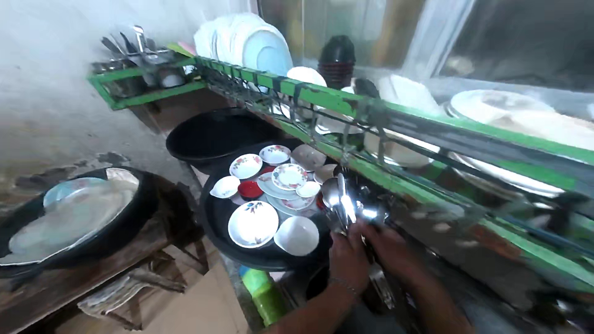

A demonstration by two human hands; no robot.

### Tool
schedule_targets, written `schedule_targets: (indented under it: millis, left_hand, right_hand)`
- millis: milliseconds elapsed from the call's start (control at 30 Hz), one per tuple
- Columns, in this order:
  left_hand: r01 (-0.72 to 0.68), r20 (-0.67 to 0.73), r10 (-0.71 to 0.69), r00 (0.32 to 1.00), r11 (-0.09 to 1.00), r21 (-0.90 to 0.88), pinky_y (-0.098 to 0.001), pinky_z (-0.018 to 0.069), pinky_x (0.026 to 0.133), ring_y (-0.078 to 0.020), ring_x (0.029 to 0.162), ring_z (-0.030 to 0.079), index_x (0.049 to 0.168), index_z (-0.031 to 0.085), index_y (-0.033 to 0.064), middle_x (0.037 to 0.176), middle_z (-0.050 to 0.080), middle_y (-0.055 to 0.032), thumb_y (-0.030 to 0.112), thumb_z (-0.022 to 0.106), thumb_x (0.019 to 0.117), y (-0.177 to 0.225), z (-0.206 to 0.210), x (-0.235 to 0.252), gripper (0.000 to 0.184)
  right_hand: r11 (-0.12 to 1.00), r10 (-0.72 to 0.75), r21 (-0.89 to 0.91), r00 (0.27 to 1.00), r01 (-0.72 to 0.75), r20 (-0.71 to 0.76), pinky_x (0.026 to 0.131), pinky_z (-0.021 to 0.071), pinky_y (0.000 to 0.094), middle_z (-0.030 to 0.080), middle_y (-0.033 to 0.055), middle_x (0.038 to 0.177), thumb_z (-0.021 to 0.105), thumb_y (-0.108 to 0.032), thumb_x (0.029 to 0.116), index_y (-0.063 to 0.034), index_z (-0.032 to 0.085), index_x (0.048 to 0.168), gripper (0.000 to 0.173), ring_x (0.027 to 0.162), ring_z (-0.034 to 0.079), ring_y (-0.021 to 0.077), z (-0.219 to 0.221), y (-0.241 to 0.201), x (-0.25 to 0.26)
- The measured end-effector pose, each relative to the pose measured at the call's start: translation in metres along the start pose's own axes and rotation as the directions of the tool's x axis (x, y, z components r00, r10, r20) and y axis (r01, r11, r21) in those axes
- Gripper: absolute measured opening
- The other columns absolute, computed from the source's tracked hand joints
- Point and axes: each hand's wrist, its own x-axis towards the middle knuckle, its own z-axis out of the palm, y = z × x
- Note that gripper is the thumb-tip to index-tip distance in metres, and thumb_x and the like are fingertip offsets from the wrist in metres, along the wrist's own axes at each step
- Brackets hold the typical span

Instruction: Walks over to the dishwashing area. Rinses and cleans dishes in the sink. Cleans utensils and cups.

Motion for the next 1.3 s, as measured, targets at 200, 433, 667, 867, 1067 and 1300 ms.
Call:
schedule_targets:
  millis: [200,433,667,867,1067,1300]
  left_hand:
    - [-0.001,-0.032,-0.003,0.999,0.994,-0.108,-0.0496,0.0479,0.107,-0.0346,0.124,0.061,0.147,0.041,-0.0074,0.132,0.061,-0.0276,0.043,0.035,0.1121,-0.003,-0.107,0.070,0.061]
    - [-0.027,-0.110,0.000,0.994,0.969,-0.245,-0.0507,0.0516,0.098,-0.0327,0.109,0.066,0.134,0.054,-0.0053,0.115,0.067,-0.0243,0.044,0.032,0.1126,0.000,-0.286,0.214,0.058]
    - [0.098,-0.056,-0.140,0.989,0.878,-0.468,-0.0594,0.0462,0.101,-0.0383,0.121,0.058,0.133,0.060,-0.0020,0.130,0.061,-0.0267,0.057,0.032,0.1095,-0.011,-0.442,0.384,0.069]
    - [0.291,0.079,-0.298,0.951,0.783,-0.549,-0.0672,0.0451,0.099,-0.0427,0.134,0.048,0.152,0.045,0.0132,0.152,0.044,-0.0244,0.052,0.040,0.1093,-0.047,-0.507,0.486,0.058]
    - [0.186,-0.041,-0.260,0.965,0.782,-0.595,-0.0649,0.0363,0.113,-0.0392,0.146,0.038,0.157,0.037,0.0076,0.159,0.038,-0.0227,0.068,0.032,0.1045,-0.090,-0.523,0.533,0.080]
    - [-0.096,-0.014,0.103,0.995,0.961,0.258,-0.0655,0.0463,0.106,-0.0434,0.127,0.059,0.141,0.057,0.0012,0.135,0.062,-0.0272,0.051,0.063,0.0987,-0.015,-0.479,0.470,0.066]
  right_hand:
    - [0.999,-0.001,-0.045,0.999,0.004,0.053,0.088,0.0537,0.0504,0.069,0.0168,0.105,0.051,-0.053,0.1048,-0.0014,0.063,0.126,0.057,0.097,0.067,0.0267,0.085,-0.084,0.063]
    - [0.976,-0.020,-0.215,0.998,0.033,0.061,0.089,0.0516,0.0557,0.068,0.0202,0.104,0.047,-0.058,0.1044,0.0004,0.067,0.118,0.063,0.098,0.066,0.0320,0.227,-0.234,0.184]
    - [0.965,0.077,-0.261,0.961,-0.006,0.264,0.105,0.0441,0.0595,0.060,0.0246,0.135,0.035,-0.060,0.1074,0.0010,0.058,0.138,0.072,0.126,0.057,0.0366,0.371,-0.352,0.341]
    - [0.988,0.146,-0.085,0.959,-0.129,0.243,0.112,0.0377,0.0634,0.044,0.0249,0.155,0.040,-0.060,0.1063,-0.0062,0.041,0.155,0.072,0.142,0.043,0.0406,0.443,-0.356,0.437]
    - [0.979,0.090,0.166,0.982,-0.118,0.165,0.109,0.0429,0.0584,0.049,0.0232,0.151,0.033,-0.062,0.1070,-0.0027,0.042,0.152,0.075,0.138,0.049,0.0378,0.444,-0.344,0.437]
    - [0.724,-0.627,-0.325,0.777,0.608,0.056,0.095,0.0596,0.0384,0.069,0.0035,0.127,0.057,-0.042,0.1030,-0.0132,0.068,0.130,0.041,0.113,0.067,0.0138,0.287,-0.251,0.233]
